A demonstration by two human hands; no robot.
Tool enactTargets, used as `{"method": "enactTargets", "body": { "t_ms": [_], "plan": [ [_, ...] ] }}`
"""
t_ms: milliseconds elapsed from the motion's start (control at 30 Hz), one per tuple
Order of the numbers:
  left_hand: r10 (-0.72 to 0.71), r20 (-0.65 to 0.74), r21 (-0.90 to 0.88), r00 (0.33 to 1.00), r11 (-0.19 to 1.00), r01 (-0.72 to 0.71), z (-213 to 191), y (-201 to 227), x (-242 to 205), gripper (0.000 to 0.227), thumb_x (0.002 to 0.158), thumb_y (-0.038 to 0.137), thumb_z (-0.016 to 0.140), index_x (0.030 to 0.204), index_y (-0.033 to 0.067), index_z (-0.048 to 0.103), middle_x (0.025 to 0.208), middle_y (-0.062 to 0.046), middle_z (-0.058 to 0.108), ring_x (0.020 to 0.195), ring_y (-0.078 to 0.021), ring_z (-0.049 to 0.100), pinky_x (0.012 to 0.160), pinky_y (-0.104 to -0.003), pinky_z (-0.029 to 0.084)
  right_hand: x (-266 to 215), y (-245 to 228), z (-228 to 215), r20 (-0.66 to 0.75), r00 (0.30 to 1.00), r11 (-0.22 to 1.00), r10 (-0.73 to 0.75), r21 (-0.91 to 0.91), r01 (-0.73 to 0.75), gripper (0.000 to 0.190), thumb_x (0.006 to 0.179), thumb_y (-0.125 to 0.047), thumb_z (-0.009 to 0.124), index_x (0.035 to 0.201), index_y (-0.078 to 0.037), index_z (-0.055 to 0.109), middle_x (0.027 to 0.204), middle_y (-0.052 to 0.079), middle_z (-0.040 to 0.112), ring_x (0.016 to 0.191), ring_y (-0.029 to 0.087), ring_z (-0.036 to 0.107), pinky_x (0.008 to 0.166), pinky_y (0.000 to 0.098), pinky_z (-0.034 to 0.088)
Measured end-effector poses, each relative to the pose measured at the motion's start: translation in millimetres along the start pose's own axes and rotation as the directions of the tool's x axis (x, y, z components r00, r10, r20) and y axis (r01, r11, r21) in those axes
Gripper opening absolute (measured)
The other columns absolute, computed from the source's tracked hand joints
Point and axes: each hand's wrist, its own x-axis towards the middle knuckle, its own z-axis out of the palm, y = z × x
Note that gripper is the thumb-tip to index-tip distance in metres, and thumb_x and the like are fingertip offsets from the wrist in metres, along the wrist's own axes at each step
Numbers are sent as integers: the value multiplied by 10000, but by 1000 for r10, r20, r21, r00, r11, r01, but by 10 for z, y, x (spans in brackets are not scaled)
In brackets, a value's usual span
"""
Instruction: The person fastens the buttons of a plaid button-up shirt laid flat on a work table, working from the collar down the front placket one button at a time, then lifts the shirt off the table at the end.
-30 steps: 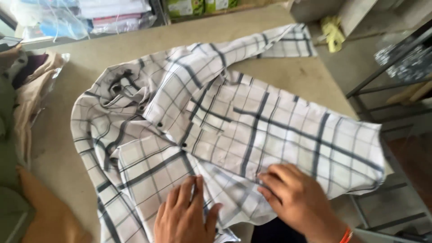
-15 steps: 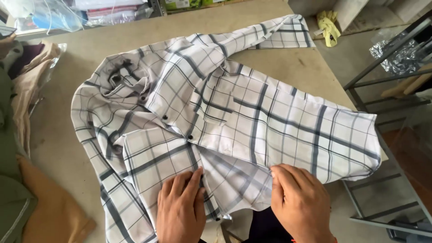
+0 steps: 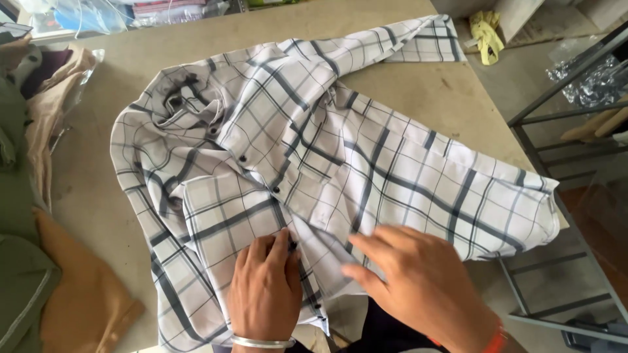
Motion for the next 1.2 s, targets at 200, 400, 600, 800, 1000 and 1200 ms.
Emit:
{"method": "enactTargets", "body": {
  "t_ms": [200,400,600,800,1000,1200],
  "plan": [
    [62,-98,-153,993,985,-77,38,-92,79,159,773,182,784,923,130,793,880,-4,738,824,-253,680,733,-369,538,452,-124,165,-182,981,991,-70,97,88,397,853,-312,744,1157,-56,734,917,60,700,775,259,703,618,373,551],
    [40,-88,-201,995,978,-58,28,-112,98,96,763,160,789,849,117,794,862,8,766,809,-241,697,725,-358,544,528,-63,277,-165,981,989,-103,93,119,206,883,-234,727,1018,-87,780,858,42,675,764,257,692,616,383,544],
    [29,-89,-300,996,953,-55,-69,-88,88,82,781,158,786,842,104,787,874,-2,776,809,-242,710,714,-356,552,574,-196,44,-303,949,990,-86,85,117,95,861,-167,730,838,-75,733,808,62,647,670,247,664,569,365,535],
    [-36,-55,-344,998,939,15,-94,-59,87,78,798,143,763,864,103,774,895,-29,760,795,-273,714,688,-375,552,601,-272,37,-245,968,976,-54,193,103,82,870,-125,708,818,-63,698,709,52,660,599,246,654,540,360,519],
    [-50,37,-245,998,968,57,-64,56,214,104,804,121,747,904,97,762,890,-59,752,790,-325,705,675,-424,536,619,-239,172,-201,979,968,-33,238,82,98,846,-127,708,870,-32,705,689,100,707,567,280,675,516,392,517],
    [-46,-109,-405,993,914,-2,159,72,268,119,808,77,767,923,53,777,930,-78,783,786,-275,751,687,-350,573,639,-50,407,-241,970,827,11,548,126,121,895,-107,683,931,7,700,705,134,715,576,194,693,499,318,521]
  ]
}}
